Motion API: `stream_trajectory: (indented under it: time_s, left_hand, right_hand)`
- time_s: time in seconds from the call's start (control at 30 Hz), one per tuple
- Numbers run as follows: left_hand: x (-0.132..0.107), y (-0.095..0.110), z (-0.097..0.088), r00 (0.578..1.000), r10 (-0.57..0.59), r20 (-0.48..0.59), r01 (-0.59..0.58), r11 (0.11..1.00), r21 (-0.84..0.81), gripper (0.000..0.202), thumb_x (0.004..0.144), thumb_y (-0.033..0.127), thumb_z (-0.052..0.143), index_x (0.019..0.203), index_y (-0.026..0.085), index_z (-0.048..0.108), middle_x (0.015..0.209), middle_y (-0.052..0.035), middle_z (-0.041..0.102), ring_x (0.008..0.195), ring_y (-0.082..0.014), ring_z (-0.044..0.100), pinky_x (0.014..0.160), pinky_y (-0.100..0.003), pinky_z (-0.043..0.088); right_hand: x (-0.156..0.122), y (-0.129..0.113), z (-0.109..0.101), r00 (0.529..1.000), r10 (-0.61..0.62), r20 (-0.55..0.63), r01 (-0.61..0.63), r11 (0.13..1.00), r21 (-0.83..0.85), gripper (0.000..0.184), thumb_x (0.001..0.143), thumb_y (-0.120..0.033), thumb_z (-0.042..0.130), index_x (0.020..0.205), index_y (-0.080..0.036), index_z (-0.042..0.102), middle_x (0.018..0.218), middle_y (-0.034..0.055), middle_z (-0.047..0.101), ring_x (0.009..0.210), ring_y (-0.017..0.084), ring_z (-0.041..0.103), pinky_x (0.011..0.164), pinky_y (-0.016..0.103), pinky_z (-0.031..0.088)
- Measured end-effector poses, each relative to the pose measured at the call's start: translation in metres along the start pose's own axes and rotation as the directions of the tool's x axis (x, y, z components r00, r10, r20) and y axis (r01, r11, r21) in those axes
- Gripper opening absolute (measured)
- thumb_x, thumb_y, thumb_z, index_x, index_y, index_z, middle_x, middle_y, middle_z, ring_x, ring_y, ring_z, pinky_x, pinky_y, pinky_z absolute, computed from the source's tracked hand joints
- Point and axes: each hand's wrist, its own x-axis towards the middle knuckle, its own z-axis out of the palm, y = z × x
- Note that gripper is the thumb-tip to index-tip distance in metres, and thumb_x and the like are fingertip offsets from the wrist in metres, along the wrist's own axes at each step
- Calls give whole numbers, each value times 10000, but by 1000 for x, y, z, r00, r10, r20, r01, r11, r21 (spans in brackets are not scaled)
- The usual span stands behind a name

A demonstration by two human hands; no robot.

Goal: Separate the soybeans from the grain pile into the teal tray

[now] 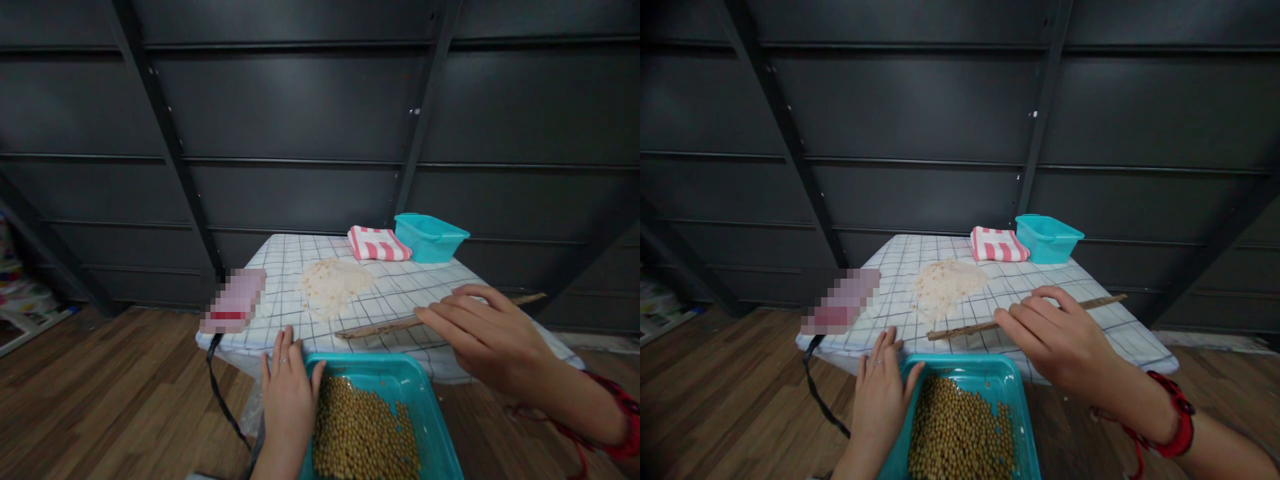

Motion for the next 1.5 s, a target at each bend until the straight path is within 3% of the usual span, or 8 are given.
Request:
stream_trajectory:
  time_s: [0.57, 0.83, 1.0, 1.17, 1.33, 1.5]
  left_hand:
    - [3, 0, -3, 1000, 19, -3, -19, 1000, 22, 383, 841, 426, 331, 996, 113, 488, 1175, -197, 551, 1099, -309, 500, 799, -518, 467]
    - [3, 1, -5, 998, 55, -30, -53, 997, 51, 390, 845, 410, 329, 993, 89, 492, 1151, -211, 563, 1078, -317, 516, 777, -523, 475]
    - [4, 1, -6, 998, 61, -35, -59, 996, 62, 393, 850, 412, 310, 977, 91, 496, 1142, -209, 569, 1073, -315, 520, 771, -513, 481]
    - [4, 1, -7, 999, 42, -16, -41, 997, 66, 390, 855, 412, 289, 981, 104, 493, 1155, -197, 565, 1082, -308, 515, 788, -513, 475]
    - [4, 1, -7, 999, 34, -16, -33, 998, 58, 383, 855, 419, 286, 967, 119, 497, 1151, -188, 571, 1078, -304, 519, 785, -505, 477]
    - [3, 0, -5, 1000, 23, -17, -22, 999, 43, 383, 853, 419, 294, 980, 121, 500, 1155, -187, 569, 1088, -304, 511, 791, -507, 469]
  right_hand:
    - [-14, -4, -8, 994, 95, 63, -100, 990, 99, 318, 810, -12, 300, 930, -195, 531, 755, 1, 616, 714, 138, 504, 754, 330, 358]
    - [-21, -12, -24, 996, 48, -71, -35, 985, 172, 251, 832, -40, 341, 926, -172, 532, 767, 32, 626, 749, 160, 506, 759, 348, 375]
    - [-15, -5, -30, 996, 46, -79, -39, 996, 80, 271, 822, -28, 316, 929, -186, 508, 720, 27, 618, 718, 158, 501, 702, 326, 383]
    - [-3, 21, -5, 998, 23, -66, -34, 985, -172, 268, 729, 19, 397, 918, -110, 538, 731, 65, 635, 690, 177, 509, 685, 339, 390]
    - [2, 38, 34, 999, 25, -47, -36, 969, -246, 280, 712, 10, 393, 883, -105, 583, 717, 55, 633, 665, 166, 522, 663, 311, 382]
    - [7, 39, 47, 999, 20, -39, -29, 968, -249, 268, 731, 0, 401, 882, -99, 598, 681, 50, 621, 646, 161, 515, 664, 309, 371]
